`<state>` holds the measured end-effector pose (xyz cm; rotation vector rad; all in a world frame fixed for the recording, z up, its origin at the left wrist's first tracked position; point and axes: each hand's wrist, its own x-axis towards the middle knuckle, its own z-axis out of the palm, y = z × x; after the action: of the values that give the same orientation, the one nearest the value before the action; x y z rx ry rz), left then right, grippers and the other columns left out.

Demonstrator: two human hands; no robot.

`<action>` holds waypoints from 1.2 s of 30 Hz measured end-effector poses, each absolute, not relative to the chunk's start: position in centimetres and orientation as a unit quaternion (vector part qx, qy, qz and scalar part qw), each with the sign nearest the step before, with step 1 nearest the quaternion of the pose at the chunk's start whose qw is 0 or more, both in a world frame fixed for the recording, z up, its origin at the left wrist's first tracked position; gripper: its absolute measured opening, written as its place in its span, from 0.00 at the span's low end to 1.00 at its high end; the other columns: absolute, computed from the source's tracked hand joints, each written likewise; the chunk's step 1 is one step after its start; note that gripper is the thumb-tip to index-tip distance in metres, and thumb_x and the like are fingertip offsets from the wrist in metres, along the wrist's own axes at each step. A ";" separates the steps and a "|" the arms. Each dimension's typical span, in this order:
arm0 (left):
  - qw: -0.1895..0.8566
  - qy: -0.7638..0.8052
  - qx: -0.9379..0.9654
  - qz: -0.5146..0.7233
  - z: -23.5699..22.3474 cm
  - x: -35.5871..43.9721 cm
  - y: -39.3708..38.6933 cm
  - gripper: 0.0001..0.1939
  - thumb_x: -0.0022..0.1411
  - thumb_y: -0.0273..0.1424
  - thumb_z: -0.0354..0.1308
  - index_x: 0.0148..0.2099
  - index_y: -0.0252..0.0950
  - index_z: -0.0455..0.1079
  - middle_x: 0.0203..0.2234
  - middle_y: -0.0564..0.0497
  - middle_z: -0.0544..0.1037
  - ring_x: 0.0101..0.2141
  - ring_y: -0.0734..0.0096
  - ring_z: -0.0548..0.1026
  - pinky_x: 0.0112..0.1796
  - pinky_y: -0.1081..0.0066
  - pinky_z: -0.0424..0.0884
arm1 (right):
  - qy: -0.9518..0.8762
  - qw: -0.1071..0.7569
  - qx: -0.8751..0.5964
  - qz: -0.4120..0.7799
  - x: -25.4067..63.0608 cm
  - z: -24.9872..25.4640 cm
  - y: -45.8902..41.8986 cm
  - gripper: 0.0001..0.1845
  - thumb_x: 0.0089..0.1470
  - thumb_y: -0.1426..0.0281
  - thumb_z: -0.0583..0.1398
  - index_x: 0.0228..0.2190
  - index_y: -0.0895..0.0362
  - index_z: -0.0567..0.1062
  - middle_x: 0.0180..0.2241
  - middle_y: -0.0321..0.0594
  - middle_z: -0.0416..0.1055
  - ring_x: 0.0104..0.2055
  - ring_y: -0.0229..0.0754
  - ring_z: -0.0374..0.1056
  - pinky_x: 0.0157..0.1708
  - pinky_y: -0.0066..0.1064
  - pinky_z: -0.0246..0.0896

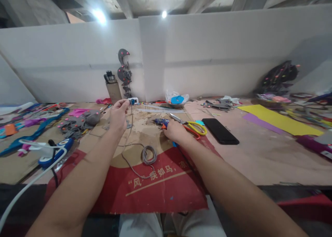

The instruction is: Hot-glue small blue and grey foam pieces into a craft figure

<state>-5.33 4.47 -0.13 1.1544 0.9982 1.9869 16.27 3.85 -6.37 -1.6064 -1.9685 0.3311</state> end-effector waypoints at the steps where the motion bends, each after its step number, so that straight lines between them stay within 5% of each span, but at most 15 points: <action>1: 0.311 0.382 0.448 0.746 -0.2 -5.1 4.4 0.05 0.44 0.30 0.62 0.27 0.37 0.70 0.18 0.58 0.67 0.19 0.83 0.60 0.21 0.80 0.55 | -0.726 0.286 -0.614 0.116 16.0 -6.8 3.9 0.12 0.40 0.73 0.61 0.31 0.64 0.72 0.32 0.60 0.72 0.37 0.57 0.70 0.35 0.43 0.61; 7: 0.340 0.388 0.464 0.720 -0.6 -4.6 4.2 0.06 0.45 0.32 0.62 0.28 0.37 0.71 0.20 0.57 0.70 0.19 0.82 0.61 0.22 0.78 0.57 | -0.655 0.370 -0.615 0.238 15.6 -5.8 4.5 0.11 0.42 0.67 0.58 0.31 0.58 0.70 0.27 0.45 0.72 0.28 0.49 0.68 0.28 0.38 0.63; 14: 0.413 0.384 0.397 0.724 -1.0 -5.2 4.5 0.09 0.42 0.32 0.65 0.28 0.36 0.71 0.20 0.57 0.71 0.19 0.84 0.62 0.20 0.80 0.56 | -0.666 0.572 -0.394 0.273 14.0 -2.9 1.5 0.22 0.46 0.72 0.53 0.46 0.55 0.60 0.40 0.41 0.69 0.36 0.41 0.67 0.36 0.34 0.66; 19: 0.449 0.383 0.368 0.718 -1.1 -5.4 4.6 0.09 0.41 0.31 0.64 0.27 0.35 0.69 0.20 0.56 0.71 0.18 0.83 0.62 0.18 0.79 0.55 | -0.696 0.558 -0.275 0.358 13.2 -2.5 -0.2 0.18 0.51 0.73 0.51 0.45 0.53 0.57 0.42 0.41 0.68 0.30 0.36 0.66 0.31 0.32 0.67; 36: 0.406 0.398 0.400 0.718 -0.8 -4.1 3.6 0.10 0.41 0.33 0.66 0.27 0.35 0.71 0.21 0.55 0.71 0.20 0.81 0.62 0.21 0.77 0.55 | -0.733 0.554 -0.273 0.286 13.4 -3.6 1.0 0.16 0.53 0.75 0.53 0.44 0.52 0.61 0.37 0.38 0.67 0.32 0.37 0.63 0.31 0.33 0.63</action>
<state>-4.05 3.64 -0.75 1.0099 1.0035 1.8120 13.44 1.00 -3.59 -0.6445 -1.7325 0.6759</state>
